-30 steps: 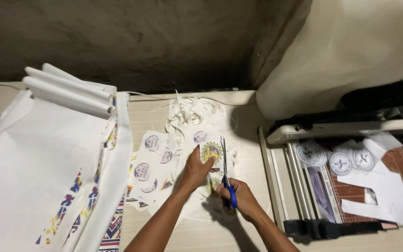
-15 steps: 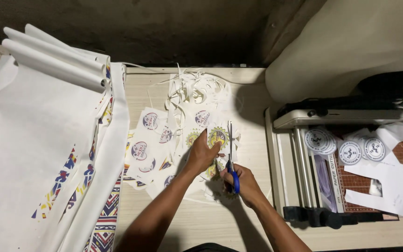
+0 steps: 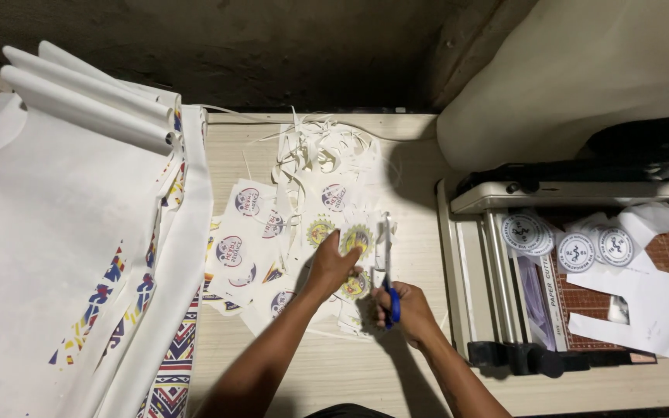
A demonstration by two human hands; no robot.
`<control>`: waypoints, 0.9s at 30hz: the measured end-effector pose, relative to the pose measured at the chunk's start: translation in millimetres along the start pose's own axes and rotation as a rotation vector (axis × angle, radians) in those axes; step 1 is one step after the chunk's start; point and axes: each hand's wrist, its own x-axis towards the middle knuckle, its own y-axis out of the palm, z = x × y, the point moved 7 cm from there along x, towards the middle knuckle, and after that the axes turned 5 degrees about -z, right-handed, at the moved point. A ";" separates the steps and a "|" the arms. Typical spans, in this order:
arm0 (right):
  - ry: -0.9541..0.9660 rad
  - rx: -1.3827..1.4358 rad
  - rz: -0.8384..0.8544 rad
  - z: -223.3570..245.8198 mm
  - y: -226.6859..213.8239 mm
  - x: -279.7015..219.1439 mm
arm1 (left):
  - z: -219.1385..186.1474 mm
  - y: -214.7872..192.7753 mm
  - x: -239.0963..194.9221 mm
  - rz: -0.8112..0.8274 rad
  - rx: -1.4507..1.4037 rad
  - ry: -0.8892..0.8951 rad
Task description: The person uses blue-handled scissors to cut out circular printed designs from a sheet of paper. They hold the paper with their left hand and cut along the outlines with their right hand, placing the cut pieces on the table.
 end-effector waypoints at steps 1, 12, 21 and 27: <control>-0.001 0.000 0.003 2.3 -1.4 0.7 | 12.3 -0.8 -1.7 -0.003 0.001 0.001; -0.102 -0.243 -0.118 8.4 -28.9 12.2 | 21.6 -12.8 -51.4 -0.191 0.683 0.453; -0.002 -0.434 -0.022 24.5 30.8 -10.9 | -3.6 -59.7 22.7 -0.353 0.935 0.666; -0.091 -0.603 0.041 30.7 49.7 -7.9 | -10.7 -53.7 46.1 -0.168 1.065 0.551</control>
